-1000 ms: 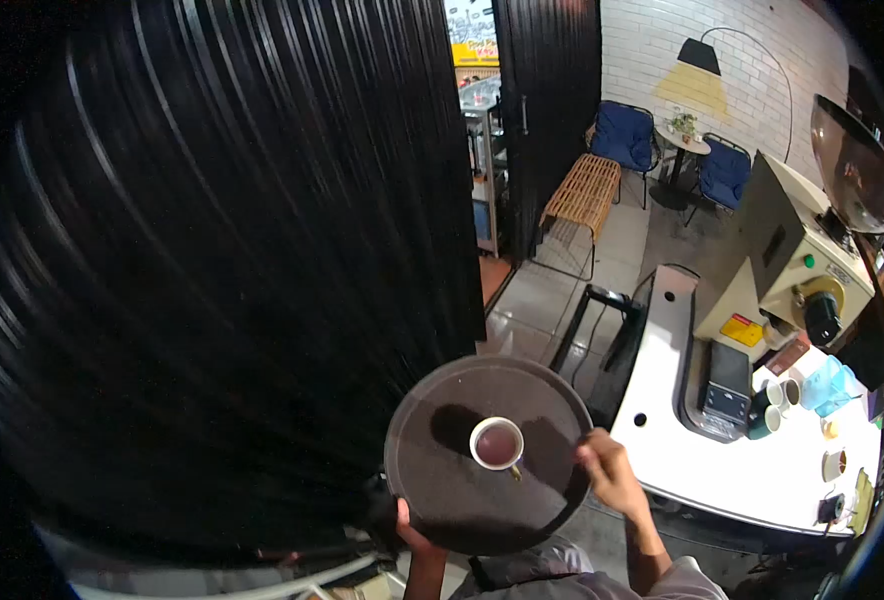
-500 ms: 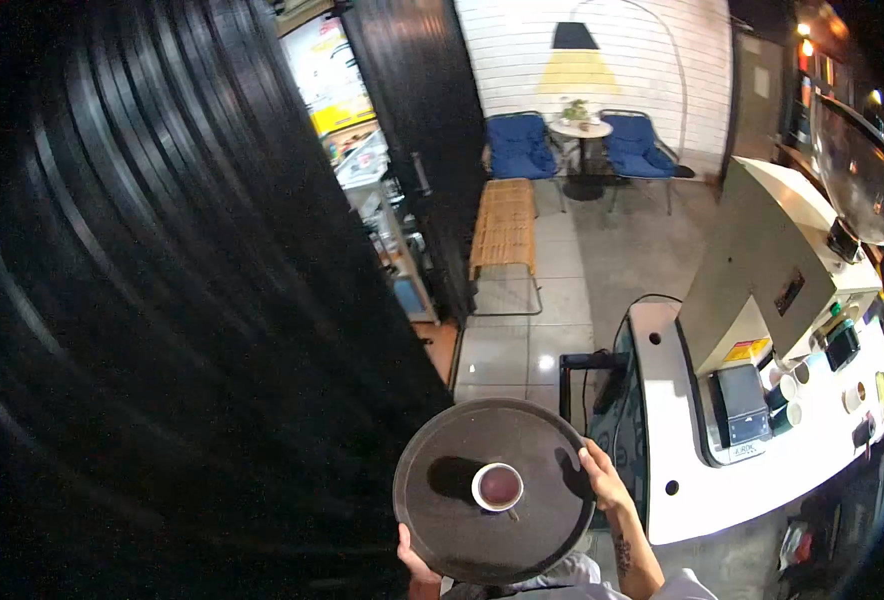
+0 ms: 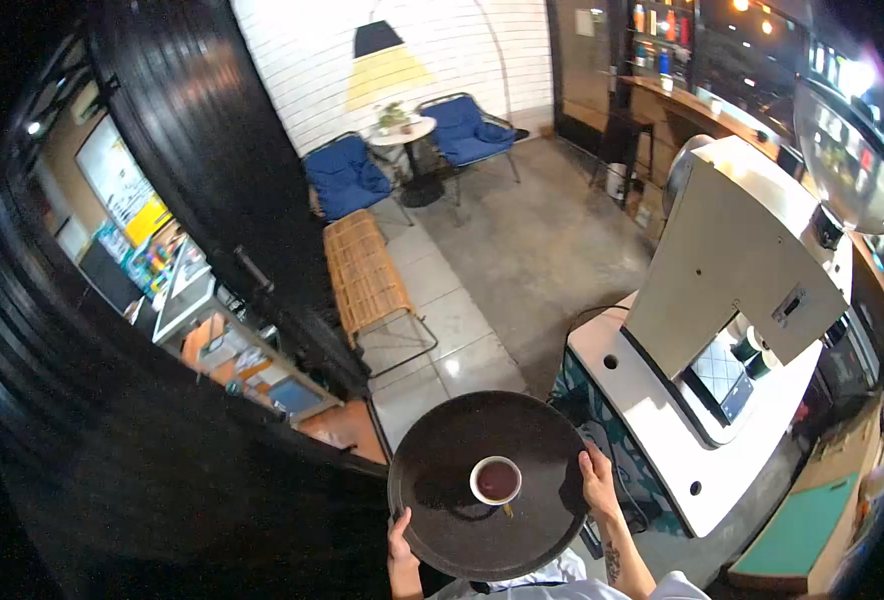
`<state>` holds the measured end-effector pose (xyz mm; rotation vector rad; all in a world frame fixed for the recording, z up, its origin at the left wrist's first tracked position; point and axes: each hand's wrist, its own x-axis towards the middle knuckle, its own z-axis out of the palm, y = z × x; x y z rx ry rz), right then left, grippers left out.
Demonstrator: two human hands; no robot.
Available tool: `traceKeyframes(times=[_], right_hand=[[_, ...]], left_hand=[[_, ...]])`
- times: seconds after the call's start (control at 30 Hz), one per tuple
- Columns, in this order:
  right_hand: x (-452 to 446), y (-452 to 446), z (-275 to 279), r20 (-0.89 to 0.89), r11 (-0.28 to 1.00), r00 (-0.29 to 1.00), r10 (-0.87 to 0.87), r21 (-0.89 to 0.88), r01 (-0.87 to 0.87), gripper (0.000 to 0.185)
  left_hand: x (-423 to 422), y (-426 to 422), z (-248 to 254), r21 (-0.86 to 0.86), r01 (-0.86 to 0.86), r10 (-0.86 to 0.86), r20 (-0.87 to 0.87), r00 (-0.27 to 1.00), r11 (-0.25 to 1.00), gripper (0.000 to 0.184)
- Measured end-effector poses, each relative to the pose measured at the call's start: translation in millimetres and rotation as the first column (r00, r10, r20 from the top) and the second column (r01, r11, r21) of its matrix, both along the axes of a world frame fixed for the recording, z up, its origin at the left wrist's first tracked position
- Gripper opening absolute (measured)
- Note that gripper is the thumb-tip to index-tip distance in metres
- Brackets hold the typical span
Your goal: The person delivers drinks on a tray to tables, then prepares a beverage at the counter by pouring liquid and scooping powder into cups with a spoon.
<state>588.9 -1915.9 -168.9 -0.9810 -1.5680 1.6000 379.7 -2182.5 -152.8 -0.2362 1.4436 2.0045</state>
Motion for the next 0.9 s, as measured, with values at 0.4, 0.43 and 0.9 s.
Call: traceKeyframes(times=[0.4,0.43,0.9], right_hand=[[-135,83,8,0.271,0.929,0.893,-0.36,0.187,0.318,0.039],[-148,98,6,0.19,0.92,0.91,-0.368,0.215,0.327,0.04],[-359,350,54,0.036,0.922,0.926,-0.376,0.117,0.37,0.037]], left_hand=[[-214,176,29,-0.305,0.384,-0.435,-0.118,0.893,0.871,0.079],[-232,195,20,-0.286,0.422,-0.472,-0.132,0.872,0.86,0.079],[-458,445,0,-0.455,0.328,-0.437,-0.159,0.885,0.828,0.081]])
